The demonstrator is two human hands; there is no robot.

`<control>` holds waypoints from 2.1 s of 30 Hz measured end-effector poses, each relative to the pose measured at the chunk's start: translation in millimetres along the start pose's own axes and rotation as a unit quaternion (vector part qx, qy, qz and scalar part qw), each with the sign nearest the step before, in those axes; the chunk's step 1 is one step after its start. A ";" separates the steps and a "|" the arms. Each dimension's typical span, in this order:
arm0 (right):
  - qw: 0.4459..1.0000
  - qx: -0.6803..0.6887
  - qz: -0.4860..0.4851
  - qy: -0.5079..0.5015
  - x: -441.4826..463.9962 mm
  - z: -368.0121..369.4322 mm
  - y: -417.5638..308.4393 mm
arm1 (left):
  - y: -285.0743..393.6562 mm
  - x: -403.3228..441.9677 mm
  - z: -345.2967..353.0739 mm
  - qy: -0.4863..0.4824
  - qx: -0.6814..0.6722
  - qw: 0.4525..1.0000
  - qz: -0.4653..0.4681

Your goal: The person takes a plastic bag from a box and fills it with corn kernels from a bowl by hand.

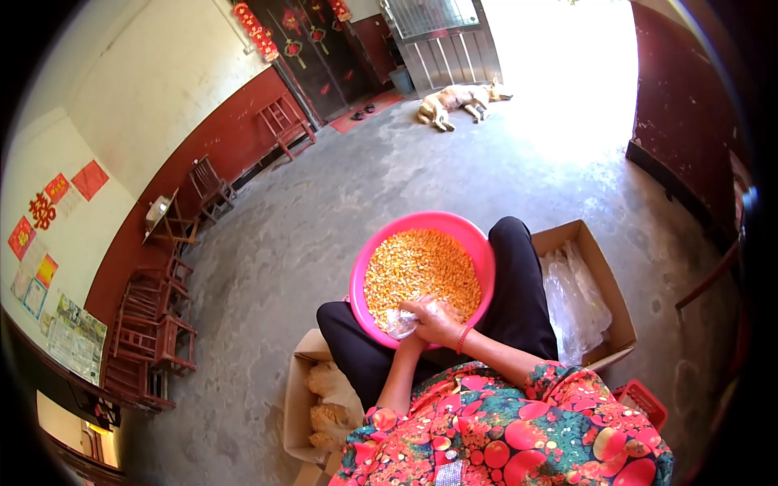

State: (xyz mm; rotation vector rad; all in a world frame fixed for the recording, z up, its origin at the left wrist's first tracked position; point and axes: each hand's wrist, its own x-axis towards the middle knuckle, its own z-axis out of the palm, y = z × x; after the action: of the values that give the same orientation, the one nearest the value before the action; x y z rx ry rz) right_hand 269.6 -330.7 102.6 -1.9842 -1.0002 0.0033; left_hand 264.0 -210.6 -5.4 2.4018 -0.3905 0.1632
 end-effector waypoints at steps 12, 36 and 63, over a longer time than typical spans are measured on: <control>0.999 0.034 -0.012 0.028 0.9 8.5 -1.6 | 2.3 -0.6 -2.9 -0.003 -0.035 0.999 -0.015; 0.964 0.182 0.052 0.186 12.2 27.8 83.3 | 38.2 2.5 -27.9 0.181 -0.253 0.932 -0.186; 0.752 0.543 0.366 -0.078 9.5 19.1 79.7 | 6.6 -0.3 -35.6 0.409 -0.582 0.670 -0.213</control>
State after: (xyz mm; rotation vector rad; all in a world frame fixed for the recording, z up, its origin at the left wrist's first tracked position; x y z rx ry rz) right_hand 320.5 -333.4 37.7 -1.1161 -0.0957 0.9769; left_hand 261.2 -191.9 25.5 0.8982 0.4238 0.5483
